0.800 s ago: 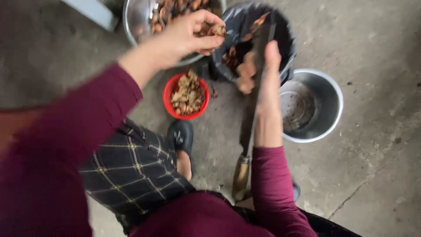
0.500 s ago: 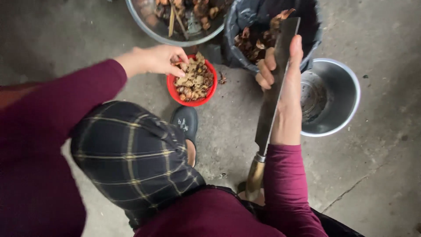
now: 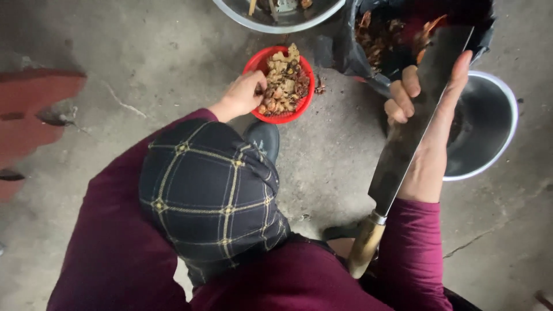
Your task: The person peels small brown nuts with a knife, removing the outer shell and placing the peeled pieces into a red bowl. Shells are discarded into a black trash bag. The person works one nut at a time, occasionally adjusting the pile in the red bowl.
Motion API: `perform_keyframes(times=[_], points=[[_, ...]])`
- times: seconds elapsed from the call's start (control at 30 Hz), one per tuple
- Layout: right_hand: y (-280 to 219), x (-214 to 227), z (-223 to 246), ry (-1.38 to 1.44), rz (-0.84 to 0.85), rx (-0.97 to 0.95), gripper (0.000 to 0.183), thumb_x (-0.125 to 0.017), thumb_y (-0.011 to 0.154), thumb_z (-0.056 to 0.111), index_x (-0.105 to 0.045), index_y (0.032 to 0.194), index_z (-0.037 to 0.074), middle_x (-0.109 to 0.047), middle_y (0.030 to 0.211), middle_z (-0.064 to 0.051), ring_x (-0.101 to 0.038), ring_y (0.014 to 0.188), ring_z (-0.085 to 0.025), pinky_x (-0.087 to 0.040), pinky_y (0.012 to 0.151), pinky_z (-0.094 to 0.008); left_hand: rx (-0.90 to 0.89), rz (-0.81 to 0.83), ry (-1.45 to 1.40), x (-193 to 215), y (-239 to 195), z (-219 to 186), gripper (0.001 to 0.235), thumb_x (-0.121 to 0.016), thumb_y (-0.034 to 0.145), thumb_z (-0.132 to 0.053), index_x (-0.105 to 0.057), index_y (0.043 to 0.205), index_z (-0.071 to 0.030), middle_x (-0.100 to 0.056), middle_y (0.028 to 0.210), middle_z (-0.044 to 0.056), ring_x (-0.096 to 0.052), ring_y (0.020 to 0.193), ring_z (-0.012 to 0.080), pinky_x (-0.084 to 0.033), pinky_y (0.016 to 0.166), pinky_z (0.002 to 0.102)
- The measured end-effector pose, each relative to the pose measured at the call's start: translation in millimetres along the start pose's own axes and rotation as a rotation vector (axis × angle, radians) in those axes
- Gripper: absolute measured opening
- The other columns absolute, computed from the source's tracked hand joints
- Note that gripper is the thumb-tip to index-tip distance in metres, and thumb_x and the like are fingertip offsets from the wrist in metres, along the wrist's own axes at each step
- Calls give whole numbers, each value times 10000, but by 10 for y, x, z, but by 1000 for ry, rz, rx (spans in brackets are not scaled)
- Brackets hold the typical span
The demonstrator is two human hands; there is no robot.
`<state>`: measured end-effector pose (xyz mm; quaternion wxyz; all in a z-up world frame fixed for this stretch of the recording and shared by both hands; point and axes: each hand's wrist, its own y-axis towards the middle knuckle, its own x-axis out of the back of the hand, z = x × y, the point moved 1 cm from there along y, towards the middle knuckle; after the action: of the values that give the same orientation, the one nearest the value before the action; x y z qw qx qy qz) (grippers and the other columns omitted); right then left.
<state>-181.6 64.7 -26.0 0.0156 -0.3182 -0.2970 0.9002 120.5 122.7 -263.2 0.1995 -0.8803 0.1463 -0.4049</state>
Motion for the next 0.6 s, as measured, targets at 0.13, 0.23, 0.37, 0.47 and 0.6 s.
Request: perform_keyframes(times=[0.13,0.23,0.37,0.47,0.6], points=[[-77,-154,13,-5,72,28,499,-702,719,603,-605,978,188,-342,615,67,-262,436,-19,-166,351,-163,-127,-206,-52,-168,47,223,176,-594,797,-41,-567,900,-181,-717,875,32,-700,806,320,-504,684,438],[-149,-145,40,-55,-53,140,458,-612,880,473,-530,1226,182,-290,728,61,-250,572,-2,-206,471,-133,-31,-274,5,195,85,-35,257,-509,772,10,-565,830,-234,-600,962,-10,-639,881,298,-473,699,475],[366,512,-31,-17,291,-94,588,-495,900,715,-431,755,149,-286,595,53,-289,445,-55,-252,388,-137,-110,-585,-49,759,424,-142,216,-589,860,7,-514,885,-194,-549,953,64,-609,982,342,-498,855,462],[413,572,-53,-35,314,-73,603,-480,918,725,-430,748,149,-303,588,57,-300,444,-51,-275,383,-149,-264,-733,32,953,914,40,331,-669,765,34,-523,953,-196,-564,956,71,-616,936,353,-497,833,472],[489,705,-118,-18,305,-68,630,-477,941,732,-424,726,142,-302,580,56,-296,434,-57,-284,369,-176,-271,-683,257,904,1583,178,328,-708,765,-93,-570,1000,-276,-605,998,-40,-631,1008,243,-463,855,471]])
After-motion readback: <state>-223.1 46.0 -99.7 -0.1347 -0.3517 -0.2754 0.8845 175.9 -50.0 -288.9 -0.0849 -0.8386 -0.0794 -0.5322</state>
